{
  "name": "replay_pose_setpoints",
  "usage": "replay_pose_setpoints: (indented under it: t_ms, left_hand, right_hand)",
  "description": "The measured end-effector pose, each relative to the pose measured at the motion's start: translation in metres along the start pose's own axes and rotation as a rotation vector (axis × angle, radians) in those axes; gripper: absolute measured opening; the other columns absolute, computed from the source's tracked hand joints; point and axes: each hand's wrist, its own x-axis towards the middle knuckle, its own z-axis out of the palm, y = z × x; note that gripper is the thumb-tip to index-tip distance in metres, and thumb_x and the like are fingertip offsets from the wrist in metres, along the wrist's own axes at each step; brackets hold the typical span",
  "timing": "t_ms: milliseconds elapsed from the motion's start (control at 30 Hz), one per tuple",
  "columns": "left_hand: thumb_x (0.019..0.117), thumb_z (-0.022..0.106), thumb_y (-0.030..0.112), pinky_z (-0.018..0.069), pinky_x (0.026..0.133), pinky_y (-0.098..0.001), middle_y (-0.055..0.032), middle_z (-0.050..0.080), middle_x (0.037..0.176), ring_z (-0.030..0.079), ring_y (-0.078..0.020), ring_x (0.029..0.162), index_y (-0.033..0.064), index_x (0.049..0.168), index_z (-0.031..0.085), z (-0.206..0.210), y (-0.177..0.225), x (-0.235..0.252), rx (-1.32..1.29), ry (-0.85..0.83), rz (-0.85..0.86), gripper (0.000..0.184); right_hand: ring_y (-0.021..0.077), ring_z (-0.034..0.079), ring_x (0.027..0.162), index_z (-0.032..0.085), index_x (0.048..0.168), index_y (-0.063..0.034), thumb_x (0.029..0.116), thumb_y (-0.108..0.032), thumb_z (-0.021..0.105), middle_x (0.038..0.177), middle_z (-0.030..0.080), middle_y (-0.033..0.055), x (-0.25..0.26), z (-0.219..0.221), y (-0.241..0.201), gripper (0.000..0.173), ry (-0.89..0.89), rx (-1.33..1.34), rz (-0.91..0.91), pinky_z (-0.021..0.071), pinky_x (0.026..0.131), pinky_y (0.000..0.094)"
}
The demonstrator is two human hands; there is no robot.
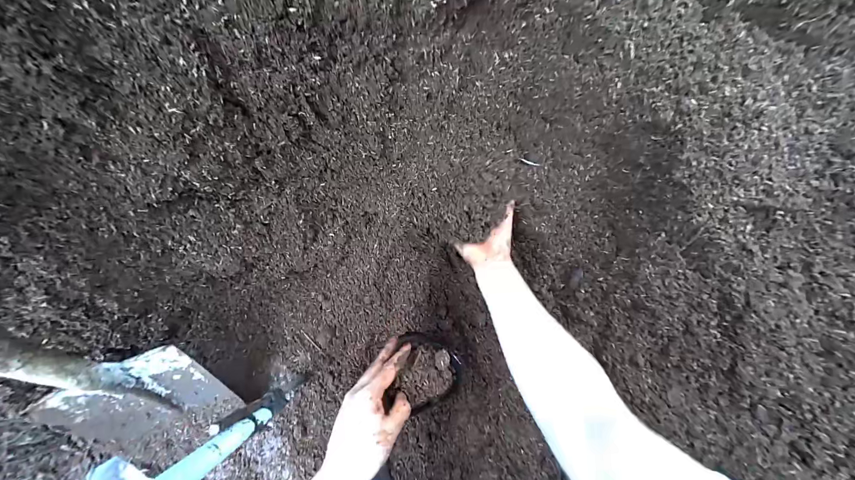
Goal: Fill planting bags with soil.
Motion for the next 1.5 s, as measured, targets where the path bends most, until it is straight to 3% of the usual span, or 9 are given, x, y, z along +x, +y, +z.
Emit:
replay_pose_setpoints:
  t_ms: [133,367,567,633,733,867,1167,1333,1500]
  left_hand:
    - [0.0867,0.058,0.001,0.0363,0.121,-0.0309,-0.0039,0.044,0.162,0.042,-0.0099,0.148,0.0098,0.153,0.050,-0.005,0.016,0.010,-0.062,-0.110,-0.067,0.068]
    - [0.0919,0.061,0.005,0.0511,0.104,-0.0392,0.0025,0.035,0.167,0.059,-0.0142,0.131,0.0189,0.160,0.039,-0.007,0.036,0.029,-0.087,-0.186,-0.155,0.073]
    - [0.0927,0.064,0.009,0.0561,0.094,-0.0481,-0.0150,0.064,0.135,0.070,-0.0252,0.105,0.0105,0.151,0.050,0.000,0.034,0.027,-0.123,-0.151,-0.166,0.060]
    - [0.0922,0.066,0.010,0.0549,0.096,-0.0498,-0.0163,0.067,0.127,0.069,-0.0264,0.108,0.0077,0.143,0.054,0.004,0.033,0.023,-0.125,-0.132,-0.171,0.053]
    - [0.0924,0.069,0.010,0.0467,0.109,-0.0531,-0.0188,0.062,0.137,0.061,-0.0302,0.127,0.0042,0.144,0.053,0.004,0.035,0.017,-0.095,-0.094,-0.180,0.054]
    - [0.0943,0.067,0.009,0.0401,0.117,-0.0499,-0.0153,0.053,0.153,0.053,-0.0280,0.139,0.0092,0.158,0.039,0.003,0.030,0.013,-0.117,-0.066,-0.164,0.070]
    - [0.0963,0.058,0.004,0.0362,0.121,-0.0450,-0.0019,0.034,0.168,0.043,-0.0198,0.149,0.0076,0.155,0.045,0.001,0.027,0.001,-0.014,-0.083,-0.107,0.060]
    - [0.0973,0.059,0.010,0.0399,0.119,-0.0435,-0.0068,0.045,0.161,0.048,-0.0198,0.145,0.0122,0.156,0.045,-0.015,0.024,0.001,-0.069,-0.054,-0.023,0.060]
    - [0.1040,0.043,0.063,0.0455,0.103,-0.0656,-0.0224,0.063,0.133,0.061,-0.0395,0.125,0.0059,0.138,0.056,-0.028,0.014,0.005,0.179,-0.197,-0.383,0.068]
  right_hand:
    - [0.0247,0.046,0.141,0.032,0.155,-0.0323,0.0993,-0.076,0.022,0.153,0.047,0.0038,0.004,0.018,-0.010,0.072,0.030,-0.148,-0.004,0.0454,0.106,0.0564]
    - [0.0211,0.068,0.108,0.059,0.131,-0.0259,0.0980,-0.077,0.026,0.118,0.070,0.0036,-0.089,-0.011,-0.035,0.069,-0.478,-0.232,0.247,0.0592,0.087,0.0478]
    - [0.0220,0.071,0.092,0.064,0.122,-0.0201,0.1000,-0.071,0.033,0.104,0.072,0.0074,-0.172,-0.024,-0.033,0.064,-0.392,-0.504,0.489,0.0615,0.077,0.0432]
    - [0.0181,0.070,0.095,0.059,0.133,-0.0212,0.1073,-0.053,0.039,0.110,0.071,0.0057,-0.190,-0.018,-0.031,0.045,-0.309,-0.832,0.355,0.0606,0.078,0.0386]
    - [0.0224,0.049,0.138,0.053,0.146,-0.0147,0.0966,-0.027,0.069,0.152,0.048,0.0114,-0.208,-0.010,-0.025,0.054,-0.438,-1.501,-0.006,0.0467,0.110,0.0456]
    - [0.0314,0.054,0.133,0.067,0.131,-0.0080,0.0980,-0.018,0.065,0.143,0.057,0.0166,-0.217,-0.022,0.010,0.035,-0.674,-2.124,-0.400,0.0445,0.113,0.0444]
    - [0.0388,0.063,0.122,0.072,0.119,-0.0001,0.0987,0.001,0.054,0.130,0.066,0.0202,-0.221,-0.055,0.046,0.027,-0.719,-2.318,-0.661,0.0538,0.100,0.0458]
    - [0.0283,0.057,0.132,0.068,0.130,-0.0048,0.1017,-0.016,0.057,0.138,0.062,0.0163,-0.210,-0.028,0.007,0.032,-0.809,-2.090,-0.293,0.0443,0.113,0.0431]
    - [0.0360,0.061,0.122,0.061,0.131,0.0002,0.1016,-0.051,0.058,0.130,0.063,0.0239,-0.189,-0.031,-0.022,0.059,-0.435,-2.108,0.020,0.0466,0.107,0.0552]
